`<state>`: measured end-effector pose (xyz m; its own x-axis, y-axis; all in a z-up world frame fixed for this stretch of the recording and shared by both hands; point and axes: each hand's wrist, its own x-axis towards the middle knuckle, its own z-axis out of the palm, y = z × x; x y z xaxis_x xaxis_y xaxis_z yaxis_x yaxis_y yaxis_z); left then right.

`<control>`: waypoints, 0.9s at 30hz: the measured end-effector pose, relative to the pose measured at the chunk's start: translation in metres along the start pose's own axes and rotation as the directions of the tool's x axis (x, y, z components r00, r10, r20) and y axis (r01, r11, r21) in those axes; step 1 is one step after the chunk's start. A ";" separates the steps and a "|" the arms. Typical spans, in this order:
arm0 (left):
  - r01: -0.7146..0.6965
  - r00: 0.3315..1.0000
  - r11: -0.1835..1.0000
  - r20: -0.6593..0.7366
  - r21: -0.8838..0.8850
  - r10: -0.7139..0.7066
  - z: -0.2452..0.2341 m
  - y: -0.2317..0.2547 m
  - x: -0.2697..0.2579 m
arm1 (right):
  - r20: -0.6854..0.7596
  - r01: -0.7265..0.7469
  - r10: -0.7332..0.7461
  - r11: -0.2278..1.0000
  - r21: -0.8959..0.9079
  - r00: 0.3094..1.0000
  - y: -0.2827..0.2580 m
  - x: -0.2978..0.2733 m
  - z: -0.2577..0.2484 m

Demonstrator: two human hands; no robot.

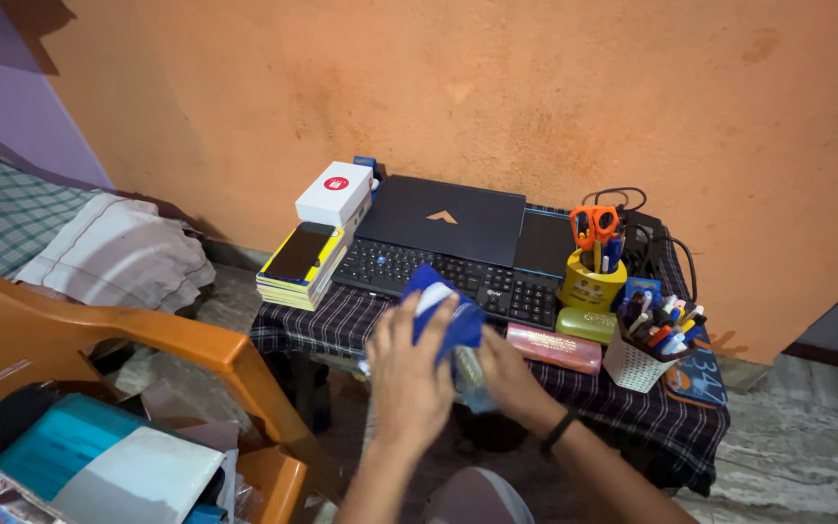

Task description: The person retrieves a glasses case and a blue cloth from a chair, then cleans a pair of eyeglasses using a yellow cloth. They wipe the lenses and frames, place the glasses back in the case, and later wipe a white power adapter with the blue cloth.

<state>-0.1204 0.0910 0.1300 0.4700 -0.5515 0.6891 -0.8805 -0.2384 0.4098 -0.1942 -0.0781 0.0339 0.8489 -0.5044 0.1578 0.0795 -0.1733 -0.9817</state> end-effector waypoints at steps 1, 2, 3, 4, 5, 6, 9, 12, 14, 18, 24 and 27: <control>0.012 1.000 0.999 -0.003 -0.051 -0.012 -0.002 -0.006 0.000 | 0.018 0.047 -0.045 0.993 -0.108 0.999 0.000 -0.006 0.001; 0.024 1.000 0.994 -0.005 -0.102 -0.024 -0.004 -0.014 0.001 | 0.040 0.095 -0.088 0.972 -0.213 0.995 -0.002 -0.012 0.001; 0.035 0.999 0.988 -0.006 -0.153 -0.036 -0.003 -0.021 0.001 | 0.066 0.143 -0.128 0.938 -0.315 0.989 -0.004 -0.017 0.000; 0.064 0.998 0.963 0.015 -0.261 -0.062 -0.002 -0.029 0.000 | 0.095 0.123 -0.098 0.945 -0.303 0.991 -0.008 -0.021 -0.001; 0.093 0.996 0.926 0.039 -0.365 -0.085 0.001 -0.037 -0.001 | 0.124 0.102 -0.068 0.951 -0.291 0.990 -0.011 -0.025 -0.004; 0.125 0.992 0.877 0.065 -0.464 -0.106 0.004 -0.045 -0.002 | 0.153 0.080 -0.038 0.956 -0.281 0.987 -0.015 -0.028 -0.005; 0.593 0.801 0.356 0.482 -0.723 -0.356 0.023 -0.076 -0.006 | 0.164 -0.011 0.034 0.990 -0.139 0.986 -0.017 -0.032 0.002; 0.689 0.711 0.179 0.608 -0.702 -0.353 0.049 -0.097 -0.018 | 0.041 -0.089 0.084 0.984 0.155 0.996 -0.014 -0.022 0.014; 0.680 0.731 0.317 0.576 -0.661 -0.368 0.076 -0.094 -0.031 | -0.080 -0.060 0.099 0.918 0.392 0.992 -0.012 -0.010 0.011; 0.739 0.593 0.202 0.478 -0.642 -0.648 0.118 -0.105 -0.023 | -0.236 -0.063 0.213 0.854 0.517 0.948 -0.004 0.017 -0.008; 0.707 0.377 -0.070 0.459 -0.704 -0.804 0.157 -0.141 0.058 | -0.175 -0.154 0.348 0.739 0.656 0.921 0.007 0.019 -0.034; 0.602 0.384 -0.143 0.442 -0.785 -0.811 0.168 -0.146 0.104 | -0.212 -0.162 0.394 0.727 0.667 0.894 0.008 0.026 -0.043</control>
